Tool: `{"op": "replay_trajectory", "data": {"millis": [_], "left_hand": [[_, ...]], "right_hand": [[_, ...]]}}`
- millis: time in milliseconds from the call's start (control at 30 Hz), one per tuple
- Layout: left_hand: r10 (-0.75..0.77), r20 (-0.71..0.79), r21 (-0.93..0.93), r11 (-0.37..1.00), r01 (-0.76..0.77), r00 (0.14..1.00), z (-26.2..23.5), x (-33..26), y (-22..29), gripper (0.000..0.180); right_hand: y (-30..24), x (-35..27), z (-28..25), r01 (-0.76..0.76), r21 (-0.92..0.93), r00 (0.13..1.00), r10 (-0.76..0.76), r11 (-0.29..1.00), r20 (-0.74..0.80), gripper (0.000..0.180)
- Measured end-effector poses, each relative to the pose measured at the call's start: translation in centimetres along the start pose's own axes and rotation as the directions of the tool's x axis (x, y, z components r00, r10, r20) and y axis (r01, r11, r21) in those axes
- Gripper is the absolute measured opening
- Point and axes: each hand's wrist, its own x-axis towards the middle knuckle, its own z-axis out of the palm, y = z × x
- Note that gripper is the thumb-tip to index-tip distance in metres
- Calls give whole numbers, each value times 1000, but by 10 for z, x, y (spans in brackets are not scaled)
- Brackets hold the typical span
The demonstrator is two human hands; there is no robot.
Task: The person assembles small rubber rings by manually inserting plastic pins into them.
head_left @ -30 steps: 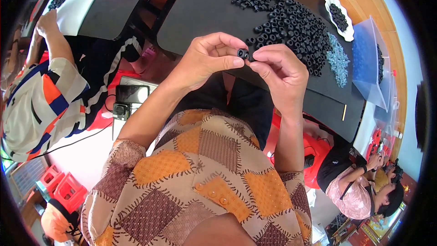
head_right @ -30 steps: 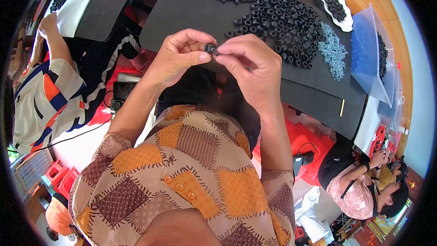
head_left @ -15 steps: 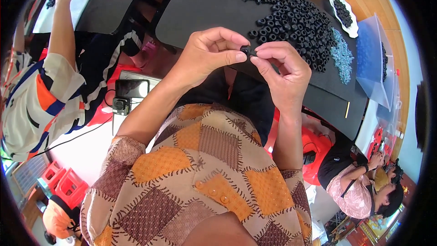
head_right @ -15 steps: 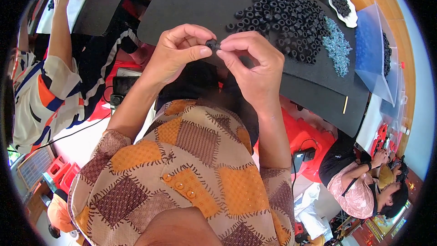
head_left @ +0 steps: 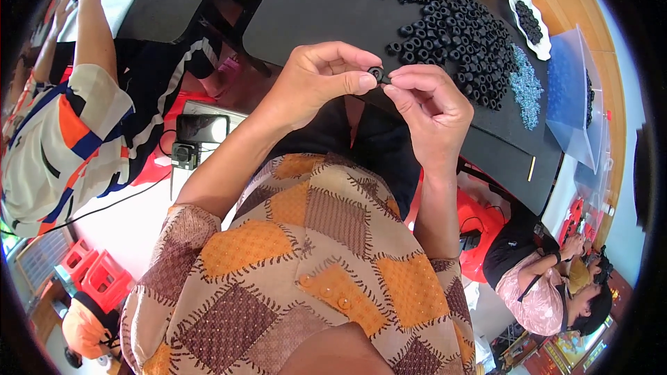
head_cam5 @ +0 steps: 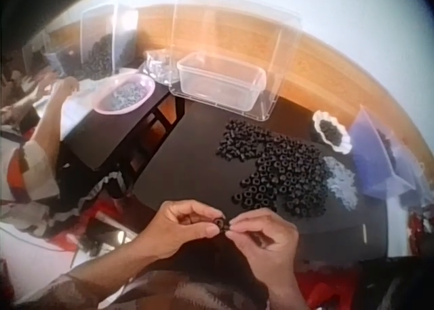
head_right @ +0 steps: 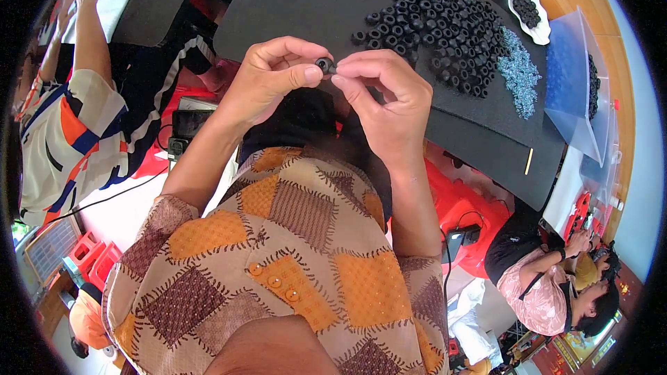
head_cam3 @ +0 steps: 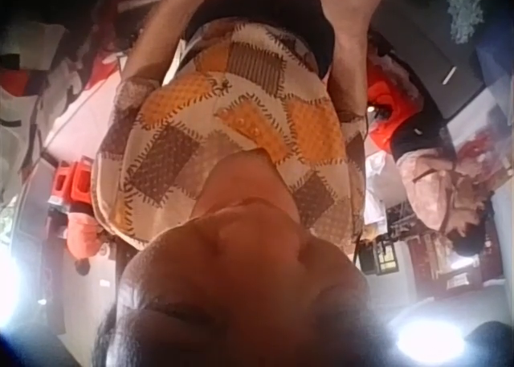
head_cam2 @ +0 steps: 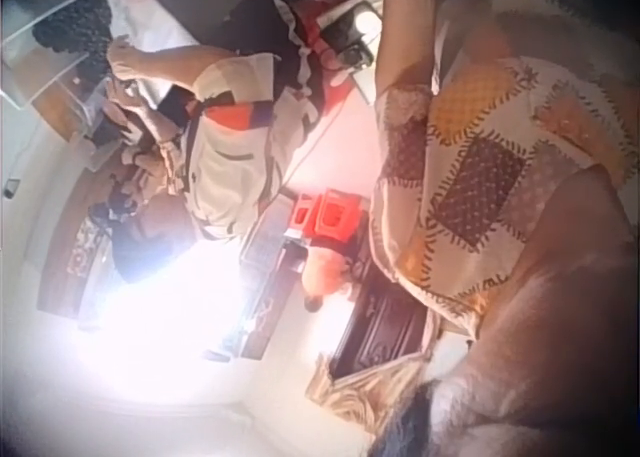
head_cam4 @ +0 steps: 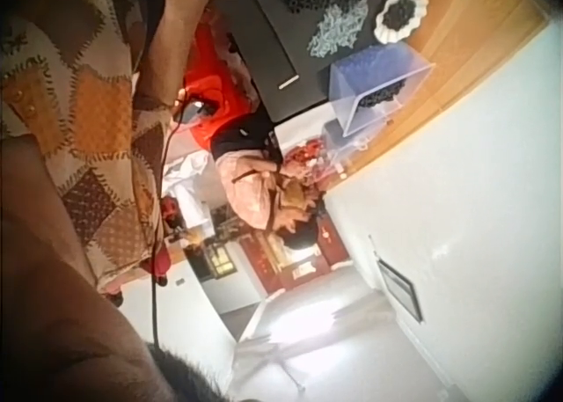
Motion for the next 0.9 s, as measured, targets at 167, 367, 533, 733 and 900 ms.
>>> {"op": "replay_trajectory", "data": {"millis": [167, 367, 533, 733, 900], "left_hand": [[-23, -4, -11, 1000, 23, 1000, 2, -1, 1, 24], [66, 2, 149, 987, -66, 998, 1, 1, 5, 23], [74, -44, 247, 967, -61, 996, 0, 2, 10, 21], [91, -31, 332, 940, -76, 995, -4, 4, 13, 19], [125, -17, 406, 907, -107, 992, -2, 5, 13, 18]], "right_hand": [[1, 1, 0, 119, -130, 993, -120, 984, 3, 18], [4, 5, 3, 198, -279, 980, -200, 940, 24, 18], [13, 8, 10, 259, -342, 964, -267, 903, 24, 19], [23, 7, 15, 200, -307, 976, -218, 931, -27, 20], [26, 6, 19, 51, -249, 997, -65, 967, -45, 24]]}}
